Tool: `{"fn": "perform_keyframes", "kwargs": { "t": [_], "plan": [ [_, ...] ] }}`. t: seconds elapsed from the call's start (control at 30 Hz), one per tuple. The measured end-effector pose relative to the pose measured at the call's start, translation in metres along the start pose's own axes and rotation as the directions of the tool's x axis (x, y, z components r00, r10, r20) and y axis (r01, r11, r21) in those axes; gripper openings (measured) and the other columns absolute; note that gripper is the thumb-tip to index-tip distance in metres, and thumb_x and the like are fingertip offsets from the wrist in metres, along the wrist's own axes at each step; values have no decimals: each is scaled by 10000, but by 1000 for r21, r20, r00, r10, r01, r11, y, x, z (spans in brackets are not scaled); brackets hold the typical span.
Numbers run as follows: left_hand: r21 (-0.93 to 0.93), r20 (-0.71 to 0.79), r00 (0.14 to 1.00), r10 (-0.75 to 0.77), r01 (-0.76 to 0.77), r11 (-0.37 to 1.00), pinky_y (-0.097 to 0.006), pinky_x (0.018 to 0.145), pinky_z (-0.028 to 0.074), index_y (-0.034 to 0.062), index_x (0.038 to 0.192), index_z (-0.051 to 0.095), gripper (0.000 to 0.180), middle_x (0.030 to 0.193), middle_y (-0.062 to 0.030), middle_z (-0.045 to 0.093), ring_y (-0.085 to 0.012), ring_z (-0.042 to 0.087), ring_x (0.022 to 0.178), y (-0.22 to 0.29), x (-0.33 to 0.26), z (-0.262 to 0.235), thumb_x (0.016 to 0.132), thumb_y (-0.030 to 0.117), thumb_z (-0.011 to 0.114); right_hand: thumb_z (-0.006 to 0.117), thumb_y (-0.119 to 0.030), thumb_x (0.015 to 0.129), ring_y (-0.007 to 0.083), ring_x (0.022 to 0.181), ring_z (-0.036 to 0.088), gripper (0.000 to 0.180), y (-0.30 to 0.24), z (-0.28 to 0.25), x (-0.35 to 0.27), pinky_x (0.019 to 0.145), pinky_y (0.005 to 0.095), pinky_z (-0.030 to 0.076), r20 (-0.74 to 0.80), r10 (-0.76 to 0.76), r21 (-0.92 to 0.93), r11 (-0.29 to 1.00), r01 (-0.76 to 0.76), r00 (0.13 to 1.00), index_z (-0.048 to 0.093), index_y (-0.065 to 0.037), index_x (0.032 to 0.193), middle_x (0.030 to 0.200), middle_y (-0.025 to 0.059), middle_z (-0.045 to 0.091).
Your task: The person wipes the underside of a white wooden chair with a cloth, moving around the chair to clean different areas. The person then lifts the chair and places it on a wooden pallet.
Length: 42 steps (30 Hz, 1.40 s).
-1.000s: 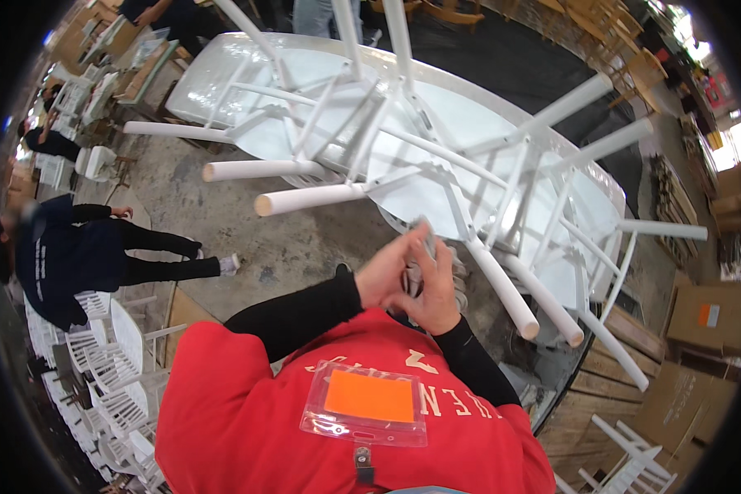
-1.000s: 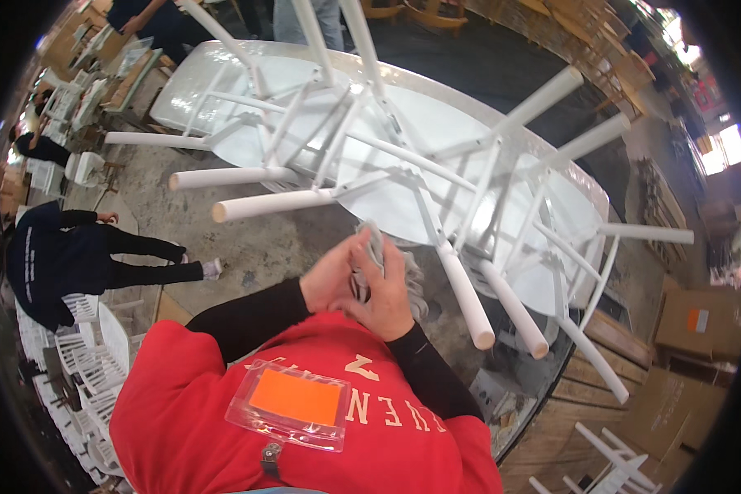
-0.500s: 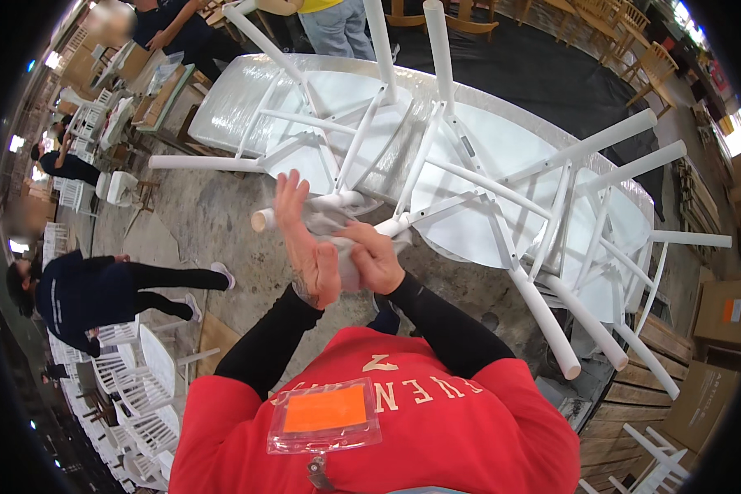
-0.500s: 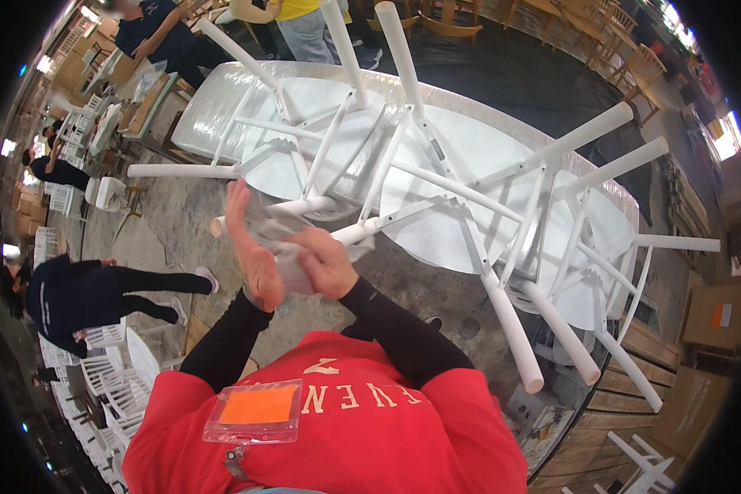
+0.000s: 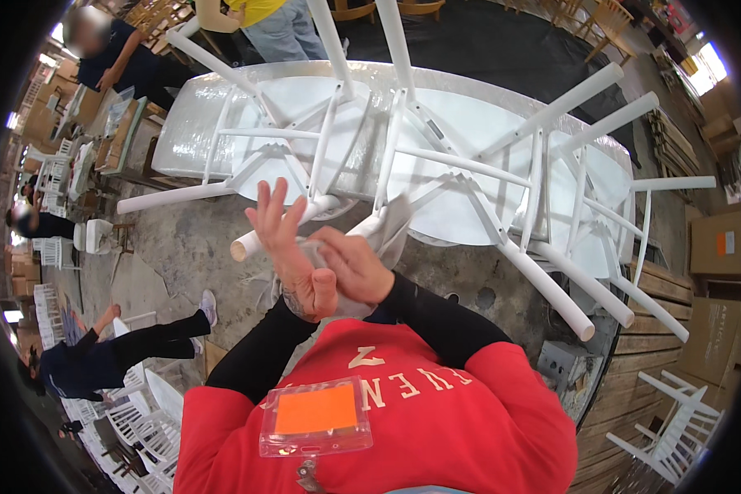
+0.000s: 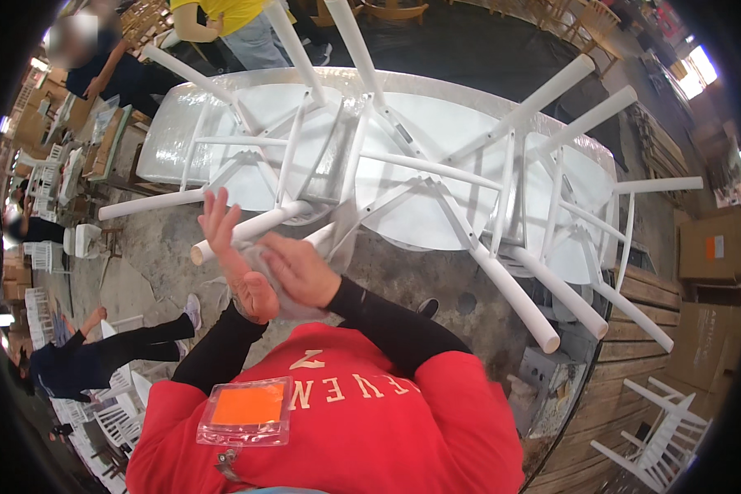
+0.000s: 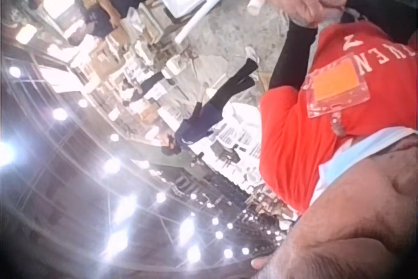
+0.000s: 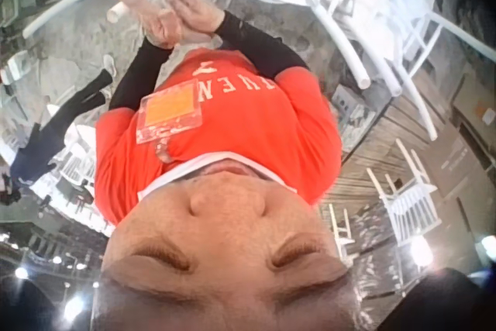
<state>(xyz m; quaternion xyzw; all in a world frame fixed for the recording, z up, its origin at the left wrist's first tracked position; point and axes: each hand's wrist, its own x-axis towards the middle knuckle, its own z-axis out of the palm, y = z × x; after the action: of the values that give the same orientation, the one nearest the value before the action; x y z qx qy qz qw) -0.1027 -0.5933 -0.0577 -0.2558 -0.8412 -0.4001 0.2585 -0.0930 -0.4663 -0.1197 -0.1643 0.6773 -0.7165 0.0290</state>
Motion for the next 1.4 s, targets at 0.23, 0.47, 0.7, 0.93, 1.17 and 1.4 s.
{"fn": "perform_keyframes", "kwargs": {
  "t": [0.23,0.47,0.7,0.93,1.17,1.4],
  "plan": [
    [-115,34,999,40,-36,993,-655,1183,38,-24,1418,445,734,1532,-265,409,-484,252,1494,15,23,21,1015,577,319,492,-253,1017,440,951,664,328,127,-82,13,855,470,519,-224,189,-399,877,-267,956,652,7,1138,981,245,691],
    [-89,49,998,-25,29,996,-663,1180,57,-20,1409,459,712,1516,-261,430,-491,273,1482,8,15,10,1006,558,355,487,-183,1001,377,873,669,273,9,-7,-3,780,426,505,-221,42,75,997,-26,974,615,27,1120,927,245,662],
    [-64,180,977,-114,128,990,-661,1185,65,-33,1393,455,666,1510,-253,429,-481,278,1482,14,21,6,1002,506,433,420,-399,1086,215,1037,660,405,-19,-169,128,922,373,536,-725,360,634,681,366,586,597,-60,1217,1161,82,658],
    [-205,187,963,-197,234,950,-557,1204,198,-73,1390,439,602,1487,-289,440,-453,384,1428,14,29,12,969,354,490,480,-259,1076,232,1255,526,411,-39,-249,296,1056,323,401,-874,-135,97,894,438,467,436,-33,1415,1366,146,555],
    [-62,169,883,-437,452,890,-465,1112,377,-90,1336,507,660,1335,-284,578,-423,547,1283,33,28,2,967,457,520,791,-264,819,278,1072,671,623,84,-285,257,934,390,506,-393,-241,-294,947,127,888,501,-28,1318,1161,165,680],
    [120,223,788,-574,563,818,-462,1031,445,-65,1377,477,682,1232,-254,645,-396,629,1168,36,14,3,964,476,518,847,-171,748,276,960,718,515,24,-257,291,836,363,544,-353,-451,-317,882,348,820,569,-49,1164,1025,157,710]
  ]
}}
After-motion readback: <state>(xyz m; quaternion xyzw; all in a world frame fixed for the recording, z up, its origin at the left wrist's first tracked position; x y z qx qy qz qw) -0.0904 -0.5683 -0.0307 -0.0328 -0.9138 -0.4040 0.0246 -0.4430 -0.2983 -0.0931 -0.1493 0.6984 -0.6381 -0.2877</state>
